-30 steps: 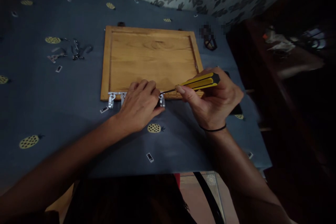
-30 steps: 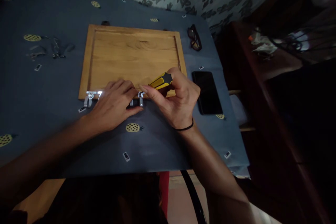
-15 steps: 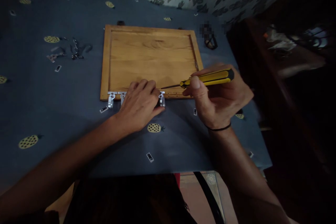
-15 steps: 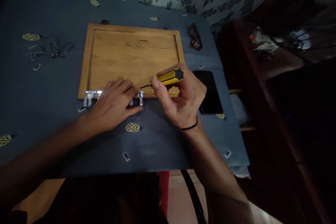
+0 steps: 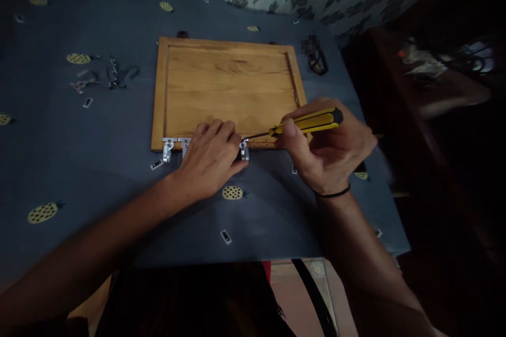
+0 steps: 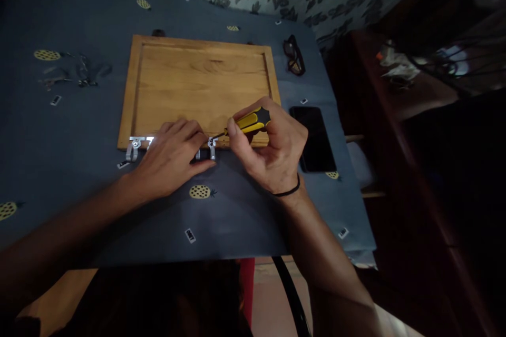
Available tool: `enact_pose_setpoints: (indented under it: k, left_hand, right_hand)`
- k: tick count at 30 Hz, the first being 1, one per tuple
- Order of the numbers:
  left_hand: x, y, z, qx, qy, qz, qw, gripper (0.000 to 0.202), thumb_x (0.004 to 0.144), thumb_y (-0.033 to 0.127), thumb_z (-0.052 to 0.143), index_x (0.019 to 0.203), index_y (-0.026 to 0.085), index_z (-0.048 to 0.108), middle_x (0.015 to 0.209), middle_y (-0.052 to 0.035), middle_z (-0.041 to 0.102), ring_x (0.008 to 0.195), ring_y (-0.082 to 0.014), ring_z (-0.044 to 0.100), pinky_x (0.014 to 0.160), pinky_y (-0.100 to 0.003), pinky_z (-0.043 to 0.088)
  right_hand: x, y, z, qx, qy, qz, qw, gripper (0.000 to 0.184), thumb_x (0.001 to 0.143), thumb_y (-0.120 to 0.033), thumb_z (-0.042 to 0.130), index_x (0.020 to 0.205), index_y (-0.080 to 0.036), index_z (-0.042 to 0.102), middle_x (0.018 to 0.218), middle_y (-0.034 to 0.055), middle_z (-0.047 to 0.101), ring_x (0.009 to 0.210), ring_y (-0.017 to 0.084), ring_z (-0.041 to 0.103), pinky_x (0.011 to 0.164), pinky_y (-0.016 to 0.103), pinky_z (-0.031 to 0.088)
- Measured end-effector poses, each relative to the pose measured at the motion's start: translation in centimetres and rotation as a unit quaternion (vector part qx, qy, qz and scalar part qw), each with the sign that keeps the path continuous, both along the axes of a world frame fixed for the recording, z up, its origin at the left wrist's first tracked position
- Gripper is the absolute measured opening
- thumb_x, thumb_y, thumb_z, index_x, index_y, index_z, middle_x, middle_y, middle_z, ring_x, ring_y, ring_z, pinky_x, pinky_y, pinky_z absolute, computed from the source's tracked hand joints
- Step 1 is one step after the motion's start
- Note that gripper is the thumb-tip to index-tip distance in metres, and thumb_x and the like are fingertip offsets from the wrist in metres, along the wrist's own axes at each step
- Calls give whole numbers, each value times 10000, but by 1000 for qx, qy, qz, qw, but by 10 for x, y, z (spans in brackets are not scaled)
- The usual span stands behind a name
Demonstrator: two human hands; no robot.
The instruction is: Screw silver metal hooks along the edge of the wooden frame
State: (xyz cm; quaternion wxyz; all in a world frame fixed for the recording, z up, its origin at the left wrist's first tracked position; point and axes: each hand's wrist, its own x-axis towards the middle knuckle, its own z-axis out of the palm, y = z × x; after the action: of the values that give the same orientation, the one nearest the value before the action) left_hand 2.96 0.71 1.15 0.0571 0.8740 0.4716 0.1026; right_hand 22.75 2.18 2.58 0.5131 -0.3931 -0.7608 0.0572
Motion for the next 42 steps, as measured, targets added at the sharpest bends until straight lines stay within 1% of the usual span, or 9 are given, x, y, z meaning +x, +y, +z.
enact_pose_setpoints:
  k: [5,14,20,26,29,32,35,38,42]
  left_hand:
    - [0,-1,0,-1,-4,0,1000,292,986,358,785,1138,109,760,1148,-155,725,1135,-349,646,938,-451,478]
    - [0,0,-1,4,-6,-4,1000,280,988,350,779,1133,111,759,1138,-154,724,1120,-344,641,929,-448,477]
    - [0,0,0,0,0,-2,1000,292,989,361,781,1134,108,760,1141,-153,722,1144,-350,645,945,-447,479]
    - [0,0,-3,6,-7,0,1000,284,985,359,787,1124,113,758,1138,-146,719,1128,-342,645,934,-439,475]
    - [0,0,-3,3,-8,0,1000,285,984,359,789,1124,112,757,1147,-146,717,1134,-340,643,942,-440,476]
    - [0,0,-2,-5,-5,0,1000,289,988,360,785,1134,112,759,1152,-149,715,1149,-344,645,952,-443,482]
    - [0,0,-1,-12,-4,-1,1000,300,991,365,783,1144,108,760,1157,-152,715,1157,-348,648,962,-451,489]
    - [0,0,-1,-13,-5,0,1000,298,990,364,785,1138,106,762,1147,-152,717,1151,-348,649,965,-453,491]
    - [0,1,-2,-2,-13,-3,1000,281,992,355,778,1129,110,763,1131,-146,715,1136,-343,643,950,-449,487]
  right_hand:
    - [0,-4,4,-24,-13,-14,1000,130,979,-265,705,856,-298,681,746,-27,705,646,195,699,653,372,566]
    - [1,-2,2,-11,-17,-4,1000,125,997,-323,681,873,-313,689,770,-19,719,651,195,690,631,368,560]
    - [0,1,2,6,-1,46,999,98,968,-248,713,883,-283,679,752,-22,690,622,171,654,585,337,504]
    - [6,2,8,-34,-15,74,997,34,983,-296,697,966,-273,715,824,-8,727,703,180,690,644,350,546]
    - [11,1,9,-66,-15,87,994,58,988,-306,697,1024,-281,735,900,12,773,786,206,732,702,381,594]
    - [14,1,9,-85,-7,97,992,80,978,-306,719,1052,-306,748,939,4,786,817,214,750,727,382,613]
    - [15,1,10,-92,-11,98,991,57,975,-315,727,1026,-305,751,931,4,782,791,215,748,699,375,601]
    - [15,2,13,-93,-22,87,992,38,978,-328,725,977,-296,744,852,4,750,715,199,708,642,366,559]
    - [14,3,14,-104,-23,85,991,49,979,-313,730,953,-272,738,841,1,737,693,184,690,644,359,532]
